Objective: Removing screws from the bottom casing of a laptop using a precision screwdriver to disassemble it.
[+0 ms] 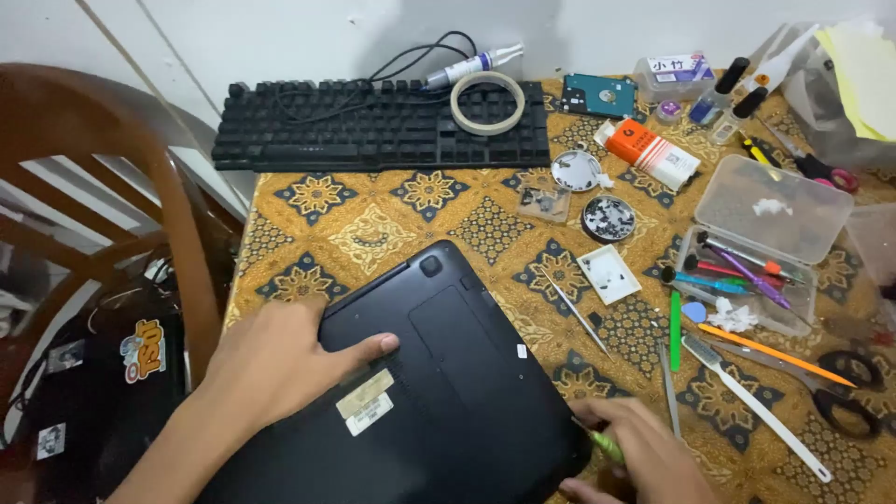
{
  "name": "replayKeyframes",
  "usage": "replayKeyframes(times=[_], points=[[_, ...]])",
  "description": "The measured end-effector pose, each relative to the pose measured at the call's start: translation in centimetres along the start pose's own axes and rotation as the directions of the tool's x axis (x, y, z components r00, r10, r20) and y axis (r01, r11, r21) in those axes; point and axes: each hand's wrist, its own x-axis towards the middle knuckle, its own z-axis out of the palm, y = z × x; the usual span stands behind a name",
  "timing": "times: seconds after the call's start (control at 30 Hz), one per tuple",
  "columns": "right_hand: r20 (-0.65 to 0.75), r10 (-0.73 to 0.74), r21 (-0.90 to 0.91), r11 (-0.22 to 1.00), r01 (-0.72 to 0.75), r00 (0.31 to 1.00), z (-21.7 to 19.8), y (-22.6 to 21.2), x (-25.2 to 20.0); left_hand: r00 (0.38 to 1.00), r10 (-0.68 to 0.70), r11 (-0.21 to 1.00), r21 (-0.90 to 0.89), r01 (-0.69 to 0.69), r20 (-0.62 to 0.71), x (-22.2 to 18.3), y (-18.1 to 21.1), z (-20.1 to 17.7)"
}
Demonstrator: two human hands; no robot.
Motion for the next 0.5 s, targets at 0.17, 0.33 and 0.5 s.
replayKeyframes(times=[0.17, 0.33, 0.5], points=[[0.167, 0.104, 0.002, 0.994, -0.106, 0.98, -2.8, -3.8, 1.7, 0.993, -0.084, 0.993, -0.073, 0.09, 0.079, -1.8, -1.6, -0.7], [0.108, -0.223, -0.061, 0.971, 0.23, 0.969, -3.6, -6.0, 3.9, 0.972, -0.213, 0.95, -0.213, 0.23, 0.103, -3.2, -3.5, -0.7], [0.358, -0.046, 0.166, 0.986, -0.015, 0.932, -6.2, -11.0, 5.7, 0.974, -0.211, 0.924, -0.308, 0.225, 0.081, -2.4, -7.2, 1.6]])
